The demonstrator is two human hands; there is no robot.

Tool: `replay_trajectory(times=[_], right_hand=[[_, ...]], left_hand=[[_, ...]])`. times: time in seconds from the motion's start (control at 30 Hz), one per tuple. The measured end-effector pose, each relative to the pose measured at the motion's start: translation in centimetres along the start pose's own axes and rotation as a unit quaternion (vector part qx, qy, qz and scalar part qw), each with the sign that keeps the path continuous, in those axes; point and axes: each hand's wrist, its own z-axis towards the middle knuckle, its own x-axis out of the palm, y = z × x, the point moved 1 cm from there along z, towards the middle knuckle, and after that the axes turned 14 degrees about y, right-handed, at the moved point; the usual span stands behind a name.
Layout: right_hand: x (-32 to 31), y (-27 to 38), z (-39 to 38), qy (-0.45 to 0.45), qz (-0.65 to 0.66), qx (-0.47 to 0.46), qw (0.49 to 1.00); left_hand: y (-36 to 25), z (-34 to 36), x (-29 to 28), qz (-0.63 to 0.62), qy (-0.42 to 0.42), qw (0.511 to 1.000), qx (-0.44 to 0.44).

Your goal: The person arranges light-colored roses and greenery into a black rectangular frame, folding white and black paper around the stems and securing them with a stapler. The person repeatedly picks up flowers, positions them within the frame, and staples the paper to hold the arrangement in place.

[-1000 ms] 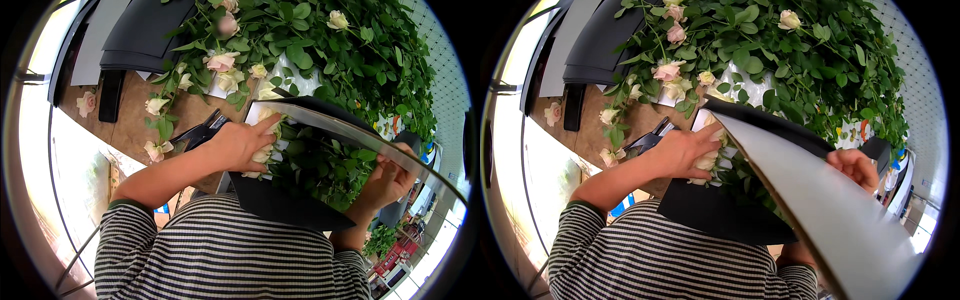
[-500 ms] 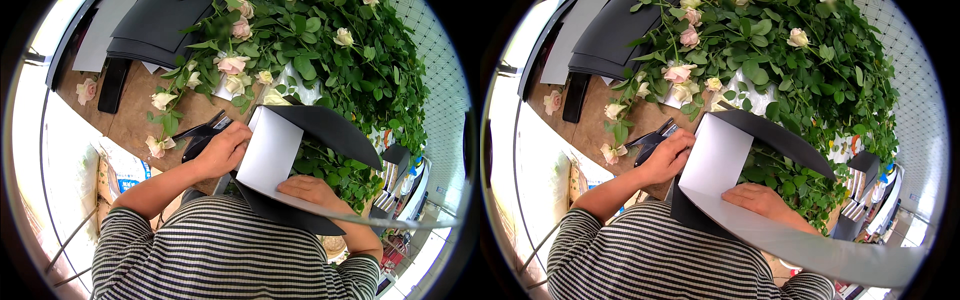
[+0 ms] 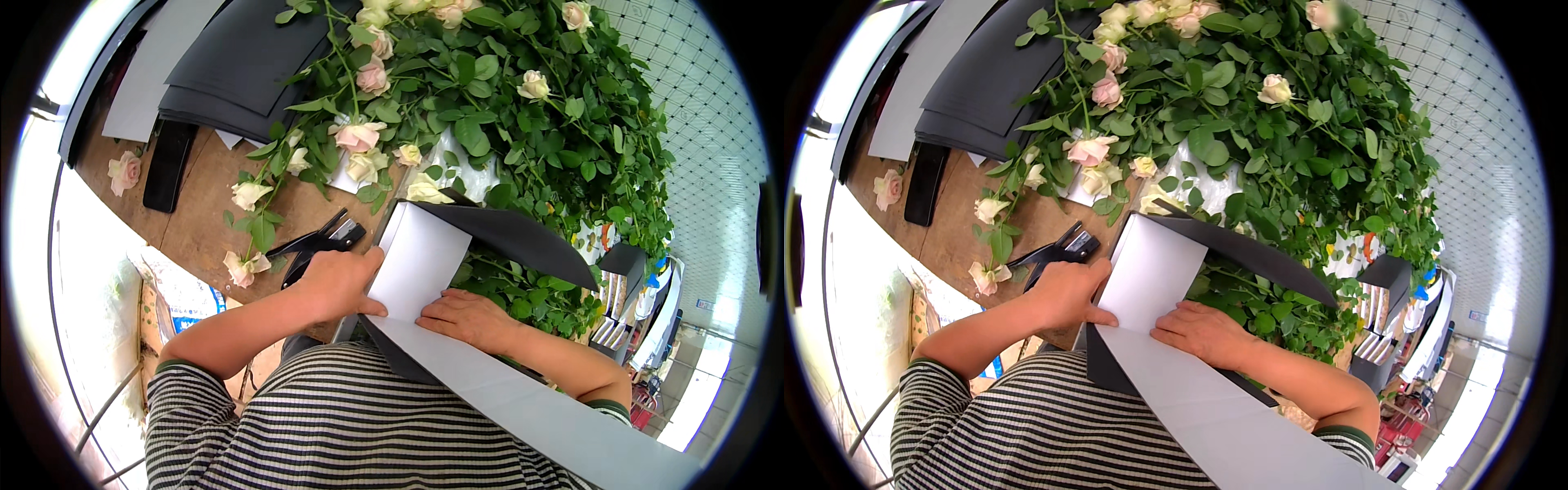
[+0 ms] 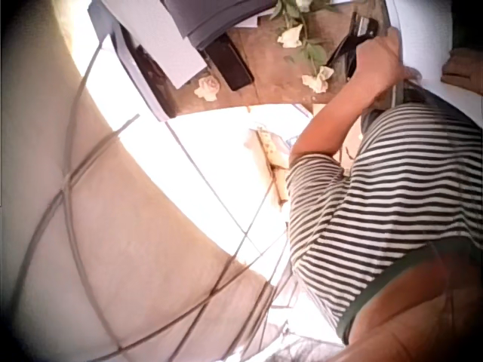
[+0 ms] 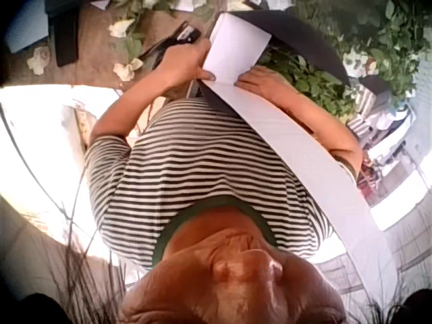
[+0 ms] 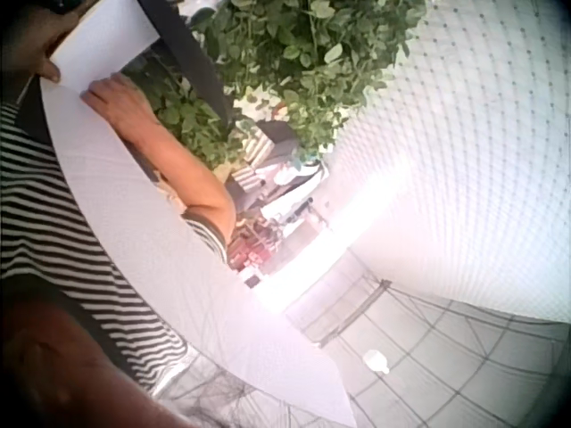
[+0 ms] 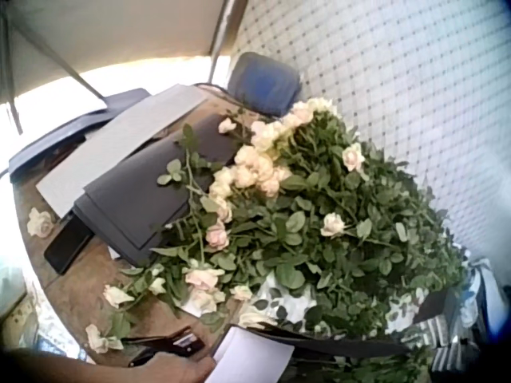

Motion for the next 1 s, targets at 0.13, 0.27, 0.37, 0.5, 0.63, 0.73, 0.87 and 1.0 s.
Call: replay_trajectory(times=[0.13,0.27,0.37,0.5,0.63,0.73,0.87,1.0], right_hand=[[-0.5,0.5,0.5,0.014,0.118,0.066,0.991],[-3.4,0.4,-0.3,0.124,0.049,0.051,0.990],[-15.2,1.1,-2.9,-0.096,0.147,-0.038,0.984],[-21.2,-10.0,-8.2,-0.506,-0.077,0.241,0.824],[-12.0,-22.2,-11.9,-0.166,-0.250,0.520,0.800],[-11.1,-21.7,-14.8,-0.212,-0.187,0.477,0.832],[-17.7,-11.9,-19.1,-0.506,-0.197,0.355,0.761],[-23.8,2.8,-27.7,-0.881,-0.080,0.143,0.444]], left_hand=[[-3.9,0.9,-1.3,0.122,-0.139,0.951,0.249],[-4.6,4.2,0.8,0.261,-0.011,0.930,0.259],[-4.9,3.3,0.6,0.274,0.037,0.940,0.200],[-5.2,3.3,0.6,0.292,0.030,0.929,0.226],[-5.0,3.5,0.3,0.284,0.031,0.927,0.244],[-4.6,3.4,0.5,0.272,0.032,0.932,0.239],[-4.5,3.4,0.4,0.280,0.045,0.934,0.218],[-5.0,3.1,0.3,0.298,0.056,0.927,0.221]])
